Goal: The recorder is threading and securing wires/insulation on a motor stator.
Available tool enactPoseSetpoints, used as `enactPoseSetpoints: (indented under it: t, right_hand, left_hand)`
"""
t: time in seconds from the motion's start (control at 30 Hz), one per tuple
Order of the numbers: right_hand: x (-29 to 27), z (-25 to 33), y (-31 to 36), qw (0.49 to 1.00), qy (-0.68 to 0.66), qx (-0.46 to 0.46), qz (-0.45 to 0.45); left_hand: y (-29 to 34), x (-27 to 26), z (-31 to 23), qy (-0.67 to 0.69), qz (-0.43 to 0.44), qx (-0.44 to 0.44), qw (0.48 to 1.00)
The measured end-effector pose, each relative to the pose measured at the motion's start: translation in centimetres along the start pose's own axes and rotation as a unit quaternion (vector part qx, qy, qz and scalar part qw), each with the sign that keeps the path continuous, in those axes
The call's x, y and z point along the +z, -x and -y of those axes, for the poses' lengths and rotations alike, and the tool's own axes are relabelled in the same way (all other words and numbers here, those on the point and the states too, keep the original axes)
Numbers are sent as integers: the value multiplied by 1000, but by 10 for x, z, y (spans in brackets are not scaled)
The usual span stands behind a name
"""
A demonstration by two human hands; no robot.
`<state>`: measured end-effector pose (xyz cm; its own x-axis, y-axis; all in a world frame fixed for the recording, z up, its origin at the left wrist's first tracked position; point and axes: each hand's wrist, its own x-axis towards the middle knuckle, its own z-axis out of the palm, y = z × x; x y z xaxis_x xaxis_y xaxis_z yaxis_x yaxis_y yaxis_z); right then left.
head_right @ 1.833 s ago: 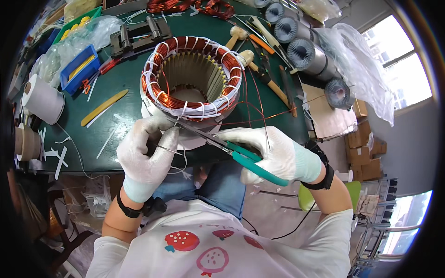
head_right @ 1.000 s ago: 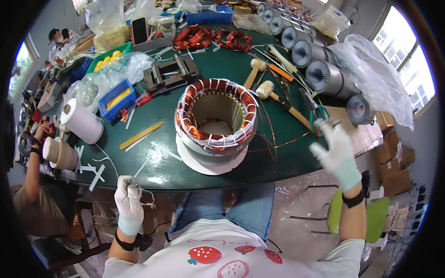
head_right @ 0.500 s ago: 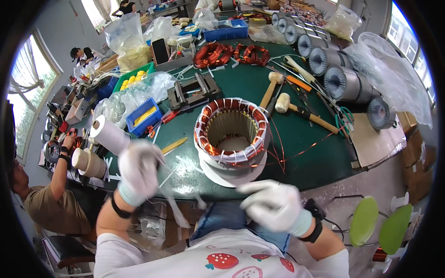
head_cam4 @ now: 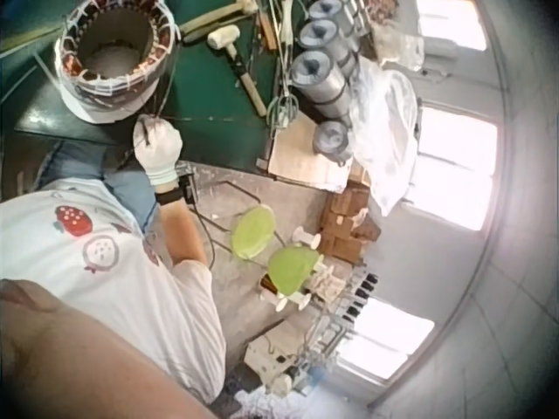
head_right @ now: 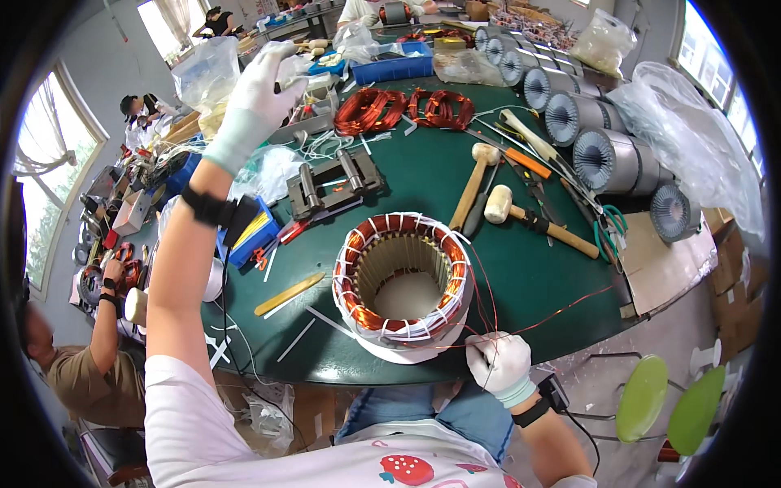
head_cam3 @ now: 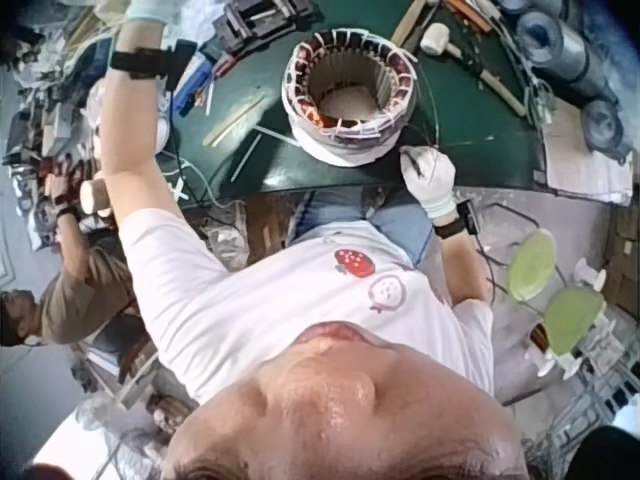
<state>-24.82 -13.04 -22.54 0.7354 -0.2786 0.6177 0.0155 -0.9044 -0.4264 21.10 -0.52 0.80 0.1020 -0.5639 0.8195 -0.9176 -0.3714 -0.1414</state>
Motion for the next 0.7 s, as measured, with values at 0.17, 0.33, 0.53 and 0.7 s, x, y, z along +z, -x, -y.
enactPoseSetpoints:
  t: [0.17, 0.33, 0.53, 0.7]
  right_hand:
    - [-10, -1, 2, 999, 2, 31, 29]
    - [1, -3, -5, 999, 15, -23, 15]
    - [0, -3, -9, 1000, 28, -6, 1]
    - [-10, 8, 12, 999, 31, 4, 6]
  left_hand:
    - [5, -111, -130, 331, 16, 12, 943]
    - [-3, -213, -105, 345, 84, 377, 855]
    - [-4, -226, -119, 478, 203, 288, 804]
    - [9, -232, -124, 509, 230, 278, 782]
